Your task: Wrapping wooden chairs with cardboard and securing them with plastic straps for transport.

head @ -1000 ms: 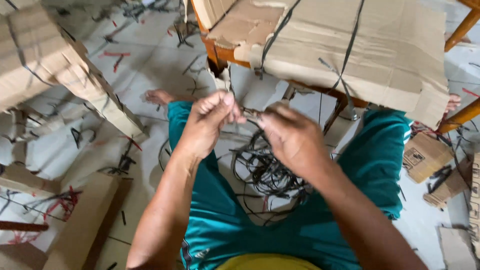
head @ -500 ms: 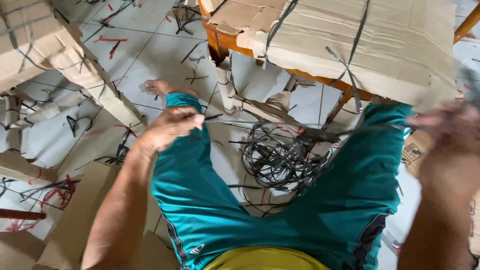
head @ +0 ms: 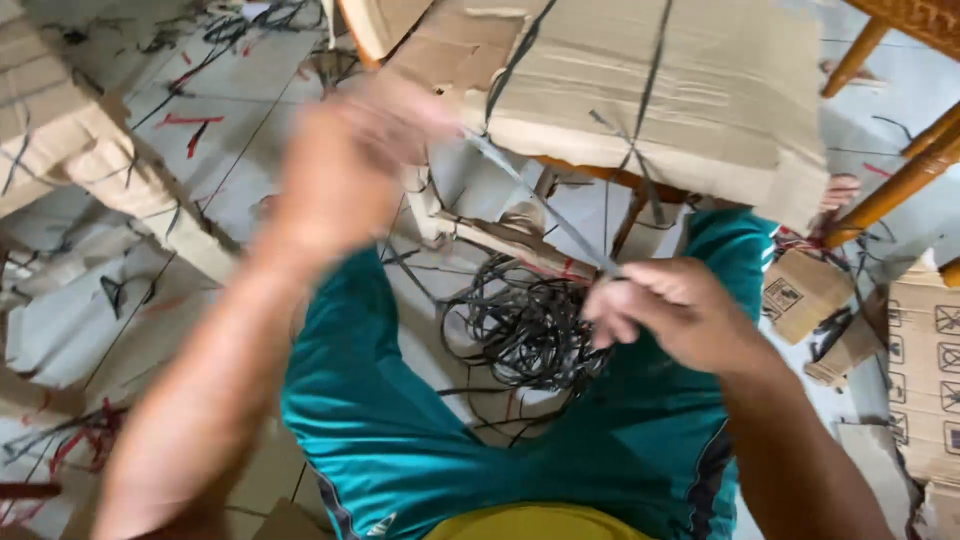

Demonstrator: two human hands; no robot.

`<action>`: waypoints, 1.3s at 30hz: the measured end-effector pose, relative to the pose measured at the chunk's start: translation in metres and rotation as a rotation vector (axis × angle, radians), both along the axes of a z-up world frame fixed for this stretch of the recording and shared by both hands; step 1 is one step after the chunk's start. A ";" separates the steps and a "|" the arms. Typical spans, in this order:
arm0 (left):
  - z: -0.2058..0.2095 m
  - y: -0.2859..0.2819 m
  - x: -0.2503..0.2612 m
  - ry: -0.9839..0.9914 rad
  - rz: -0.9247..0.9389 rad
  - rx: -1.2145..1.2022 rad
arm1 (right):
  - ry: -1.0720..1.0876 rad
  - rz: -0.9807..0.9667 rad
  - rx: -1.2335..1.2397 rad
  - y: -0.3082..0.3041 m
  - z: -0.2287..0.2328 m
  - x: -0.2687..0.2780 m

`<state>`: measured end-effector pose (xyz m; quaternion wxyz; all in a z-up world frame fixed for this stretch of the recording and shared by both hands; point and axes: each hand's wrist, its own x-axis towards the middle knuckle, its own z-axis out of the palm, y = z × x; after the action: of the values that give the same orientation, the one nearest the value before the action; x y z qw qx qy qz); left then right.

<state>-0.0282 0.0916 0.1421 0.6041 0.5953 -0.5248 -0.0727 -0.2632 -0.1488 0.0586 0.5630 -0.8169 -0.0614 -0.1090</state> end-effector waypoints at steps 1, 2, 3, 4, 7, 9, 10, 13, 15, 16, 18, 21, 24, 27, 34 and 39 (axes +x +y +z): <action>0.003 0.013 0.028 0.279 0.107 -0.186 | 0.001 -0.004 0.066 -0.019 -0.011 -0.004; -0.003 0.038 0.062 0.273 0.099 -0.188 | -0.005 -0.010 0.063 -0.034 -0.010 -0.008; -0.012 0.065 0.096 -0.139 0.412 -0.119 | 0.075 0.013 0.009 -0.046 -0.013 -0.015; -0.021 0.091 0.130 -0.562 0.712 -0.037 | 0.155 0.038 -0.045 -0.058 -0.017 -0.022; -0.038 0.133 0.178 -0.606 0.752 -0.028 | 0.150 0.091 -0.021 -0.062 -0.021 -0.020; -0.049 0.145 0.180 -0.621 0.861 0.041 | 0.144 0.097 0.046 -0.063 -0.030 -0.021; -0.055 0.152 0.181 -0.633 0.977 0.116 | 0.141 0.110 0.115 -0.063 -0.035 -0.021; -0.061 0.159 0.184 -0.849 0.937 0.063 | 0.417 -0.063 0.042 -0.060 -0.040 -0.016; -0.085 0.180 0.212 -0.692 1.021 0.118 | 0.422 -0.094 0.043 -0.055 -0.041 -0.017; -0.098 0.190 0.225 -0.531 1.094 0.172 | 0.424 -0.124 0.041 -0.053 -0.041 -0.018; -0.117 0.204 0.246 -0.539 1.060 0.130 | 0.411 -0.187 0.085 -0.049 -0.041 -0.021; -0.148 0.232 0.276 -0.562 1.115 0.126 | 0.308 -0.212 0.112 -0.051 -0.049 -0.022; -0.169 0.242 0.274 -0.677 1.255 0.261 | 0.209 -0.208 0.036 -0.050 -0.057 -0.021; -0.170 0.203 0.221 -0.900 1.327 0.319 | 0.186 -0.280 0.074 -0.037 -0.057 -0.015; -0.138 0.038 -0.028 -0.063 0.546 0.222 | 0.043 -0.276 0.461 -0.016 -0.071 0.009; -0.153 -0.020 -0.087 0.411 -0.045 0.220 | 0.047 -0.287 0.459 -0.006 -0.078 0.011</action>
<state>-0.1148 0.0716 -0.0104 0.6280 0.6183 -0.3930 -0.2625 -0.2520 -0.1543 -0.0196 0.7136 -0.6705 0.0946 -0.1797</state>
